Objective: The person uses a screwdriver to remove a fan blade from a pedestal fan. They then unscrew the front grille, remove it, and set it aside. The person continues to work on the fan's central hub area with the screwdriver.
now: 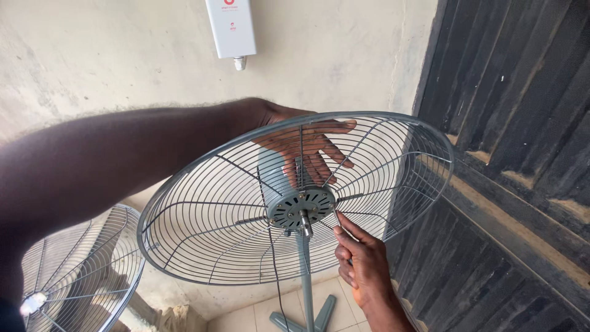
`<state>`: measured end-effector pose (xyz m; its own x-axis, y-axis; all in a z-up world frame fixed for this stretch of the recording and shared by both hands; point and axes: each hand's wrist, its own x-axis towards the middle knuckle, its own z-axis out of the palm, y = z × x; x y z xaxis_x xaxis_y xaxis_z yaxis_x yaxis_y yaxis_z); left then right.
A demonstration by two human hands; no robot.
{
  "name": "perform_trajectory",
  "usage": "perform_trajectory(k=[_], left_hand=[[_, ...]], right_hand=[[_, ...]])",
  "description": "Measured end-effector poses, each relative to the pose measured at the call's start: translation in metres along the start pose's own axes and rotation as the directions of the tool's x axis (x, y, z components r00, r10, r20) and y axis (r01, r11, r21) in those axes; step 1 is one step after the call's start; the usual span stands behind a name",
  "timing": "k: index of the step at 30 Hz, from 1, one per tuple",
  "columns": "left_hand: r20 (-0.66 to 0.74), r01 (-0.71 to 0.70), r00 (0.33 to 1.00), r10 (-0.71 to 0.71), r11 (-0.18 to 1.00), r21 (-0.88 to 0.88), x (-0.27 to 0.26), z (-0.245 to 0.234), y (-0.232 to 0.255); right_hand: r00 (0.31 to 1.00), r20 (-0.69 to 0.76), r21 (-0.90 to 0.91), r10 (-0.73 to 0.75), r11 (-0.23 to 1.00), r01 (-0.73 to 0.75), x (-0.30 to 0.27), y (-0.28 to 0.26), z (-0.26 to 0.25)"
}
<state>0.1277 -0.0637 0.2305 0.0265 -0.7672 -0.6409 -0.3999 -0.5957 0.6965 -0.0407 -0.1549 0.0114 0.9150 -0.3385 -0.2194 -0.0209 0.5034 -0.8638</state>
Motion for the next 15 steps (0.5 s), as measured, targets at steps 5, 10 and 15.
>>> perform_trajectory(k=[5,10,15], left_hand=[[-0.023,0.003,1.0,-0.003,1.0,-0.018,-0.002,0.001,-0.004],[-0.036,0.0,0.999,-0.001,1.0,-0.018,0.0,0.001,-0.002],[-0.049,0.013,0.999,-0.014,1.0,-0.019,0.001,0.003,-0.001]], right_hand=[[0.977,0.202,0.355,0.066,0.925,-0.136,0.014,0.014,-0.011],[0.912,0.411,0.607,-0.009,0.749,-0.266,0.019,0.021,-0.013],[0.997,0.061,0.226,0.043,0.973,-0.056,0.006,0.01,0.0]])
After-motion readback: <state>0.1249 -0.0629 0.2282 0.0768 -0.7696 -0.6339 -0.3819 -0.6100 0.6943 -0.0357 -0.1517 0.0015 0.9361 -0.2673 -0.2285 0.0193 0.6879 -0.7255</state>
